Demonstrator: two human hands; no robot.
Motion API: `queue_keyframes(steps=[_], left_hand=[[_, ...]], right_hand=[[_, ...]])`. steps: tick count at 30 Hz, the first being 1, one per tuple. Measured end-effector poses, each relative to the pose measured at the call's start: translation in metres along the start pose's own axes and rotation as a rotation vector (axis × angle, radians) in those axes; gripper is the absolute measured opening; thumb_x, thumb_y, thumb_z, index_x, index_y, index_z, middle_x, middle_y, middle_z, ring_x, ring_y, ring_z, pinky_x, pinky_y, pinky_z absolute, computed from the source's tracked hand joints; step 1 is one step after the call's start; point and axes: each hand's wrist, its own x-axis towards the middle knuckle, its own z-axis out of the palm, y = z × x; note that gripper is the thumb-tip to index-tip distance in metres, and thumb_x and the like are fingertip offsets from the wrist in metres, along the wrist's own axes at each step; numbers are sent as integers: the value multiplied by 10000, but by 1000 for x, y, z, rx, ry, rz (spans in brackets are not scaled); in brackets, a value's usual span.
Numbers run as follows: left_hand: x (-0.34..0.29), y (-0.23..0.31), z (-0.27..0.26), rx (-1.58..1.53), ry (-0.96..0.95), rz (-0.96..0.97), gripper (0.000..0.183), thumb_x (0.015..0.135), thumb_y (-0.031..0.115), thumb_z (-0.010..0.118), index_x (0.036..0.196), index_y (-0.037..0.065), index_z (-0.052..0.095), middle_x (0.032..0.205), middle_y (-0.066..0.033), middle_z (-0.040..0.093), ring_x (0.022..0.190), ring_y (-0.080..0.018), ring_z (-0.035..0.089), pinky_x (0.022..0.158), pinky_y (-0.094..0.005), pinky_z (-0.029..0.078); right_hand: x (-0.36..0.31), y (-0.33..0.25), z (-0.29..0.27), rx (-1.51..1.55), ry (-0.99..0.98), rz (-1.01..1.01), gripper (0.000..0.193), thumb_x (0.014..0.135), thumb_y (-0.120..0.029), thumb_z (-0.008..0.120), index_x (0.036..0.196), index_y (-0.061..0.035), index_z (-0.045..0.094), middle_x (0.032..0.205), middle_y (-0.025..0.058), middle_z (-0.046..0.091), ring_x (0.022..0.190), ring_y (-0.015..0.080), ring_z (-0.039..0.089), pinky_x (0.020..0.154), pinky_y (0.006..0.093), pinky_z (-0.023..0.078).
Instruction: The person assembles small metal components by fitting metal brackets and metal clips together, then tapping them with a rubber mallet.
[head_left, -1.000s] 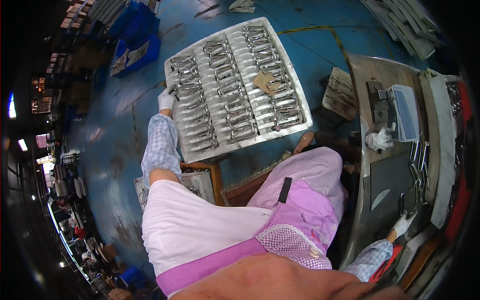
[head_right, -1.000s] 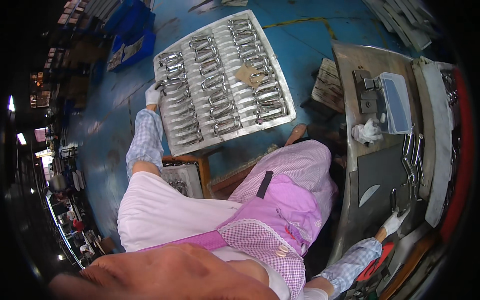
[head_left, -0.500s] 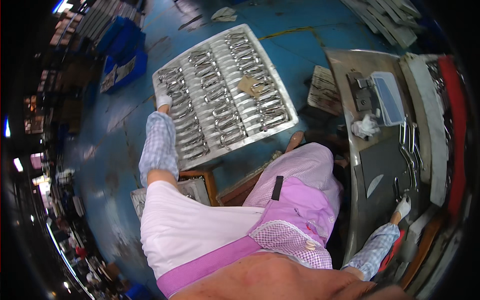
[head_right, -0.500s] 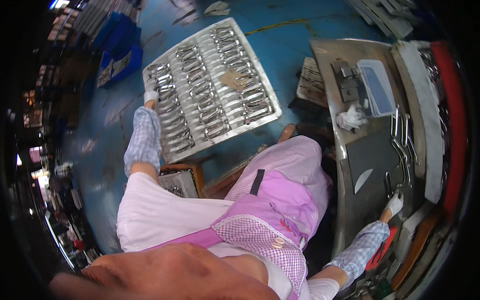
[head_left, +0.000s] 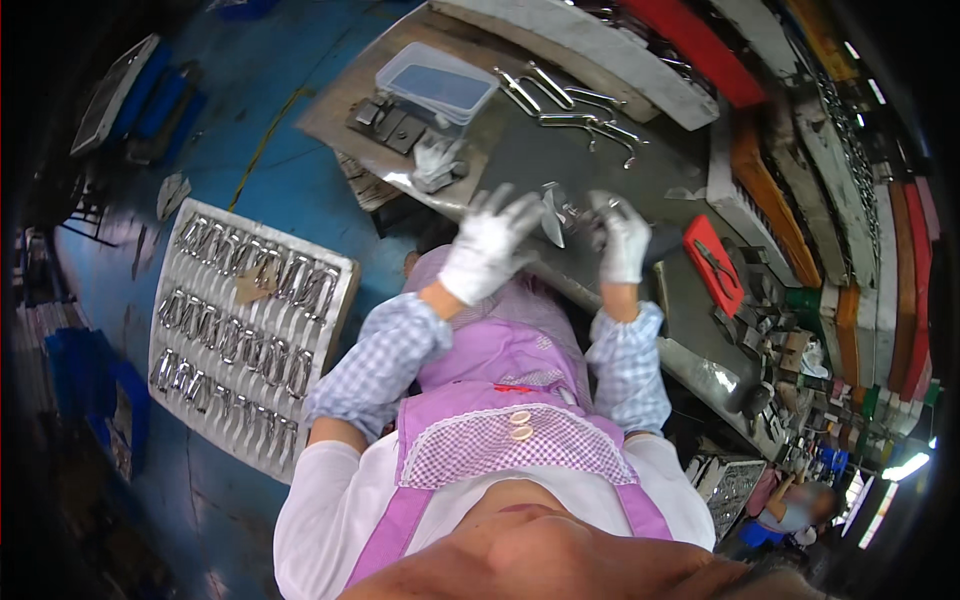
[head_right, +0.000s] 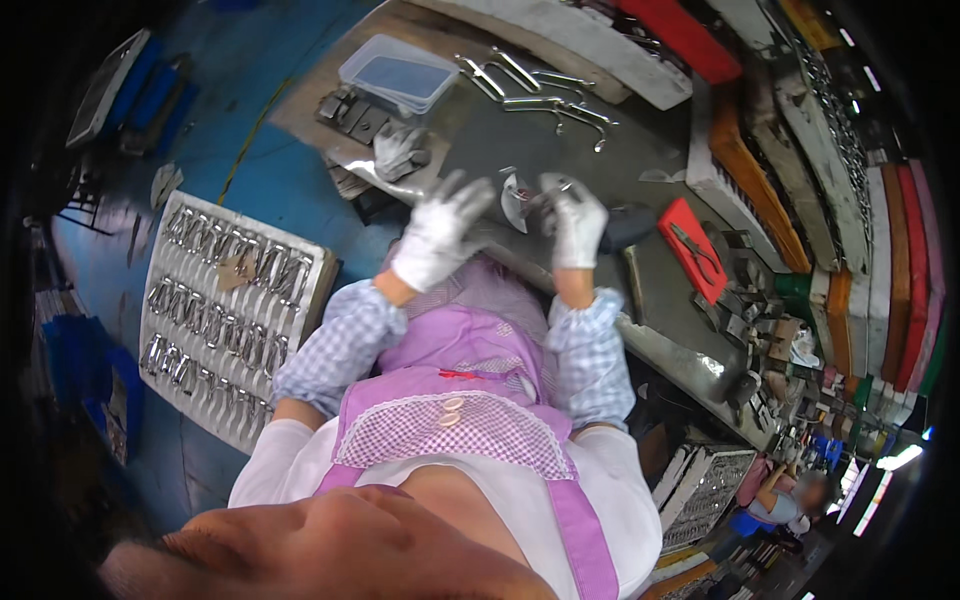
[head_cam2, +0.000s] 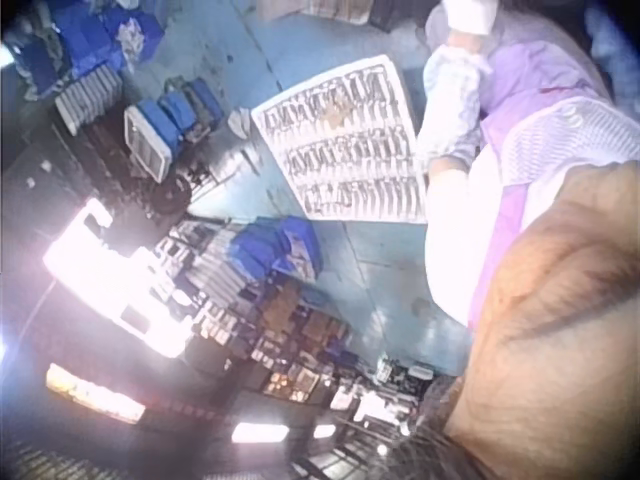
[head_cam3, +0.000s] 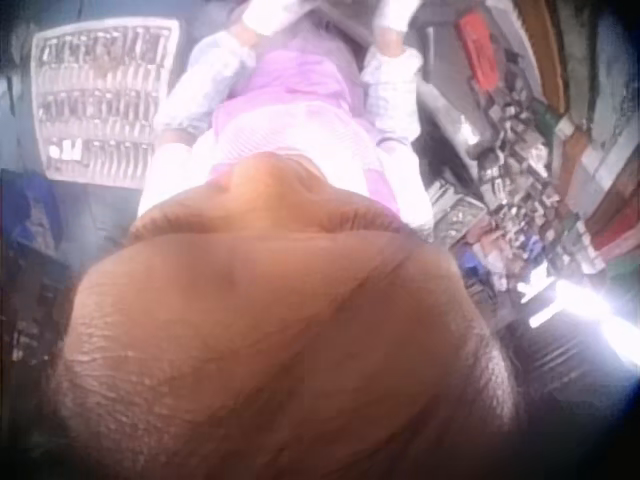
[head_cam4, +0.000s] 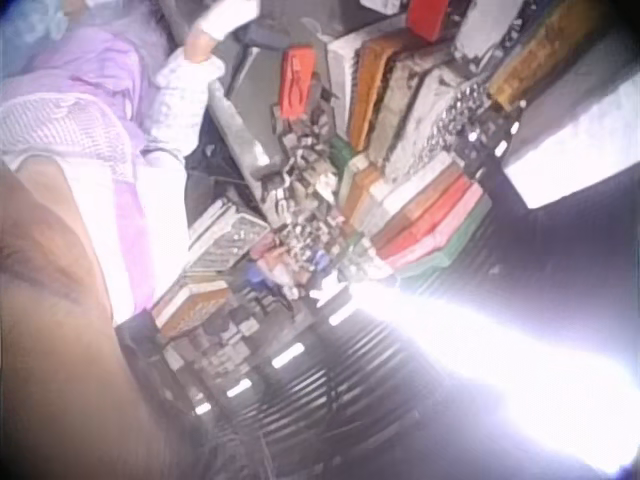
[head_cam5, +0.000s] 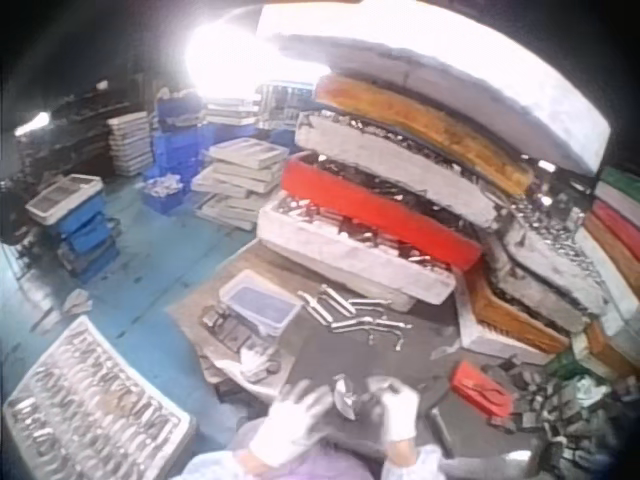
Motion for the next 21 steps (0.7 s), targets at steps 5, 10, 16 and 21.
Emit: queue_keyframes(steps=[5,10,16,21], left_hand=[[8,32,30,-364,-346,-306,350,820,238,705,1100,48,614,1011,-157,676,993,-329,642,878,-408,503],[-18,-11,26,-87,-375,-730,478,793,374,729,1104,33,604,894,-199,701,846,-348,692,751,-430,560],[12,-27,28,-417,-46,-597,343,858,321,665,1025,23,632,770,-187,688,721,-352,693,662,-437,545],[-21,-81,116,-201,-227,-421,440,979,363,476,1097,-39,613,757,-160,653,731,-300,658,713,-365,517]], right_hand=[[-12,33,-67,-153,276,-246,516,932,-328,627,1303,20,543,1026,120,679,794,213,642,686,318,506],[-17,139,-187,-1461,505,-451,576,826,-414,702,1259,-58,570,1193,196,607,1029,377,603,870,469,480],[20,60,-122,-334,225,163,287,812,-170,723,1027,17,691,646,29,597,510,92,494,474,292,399],[-25,-60,-49,121,-298,26,141,867,-131,681,919,-8,637,651,8,566,454,66,441,402,212,298]])
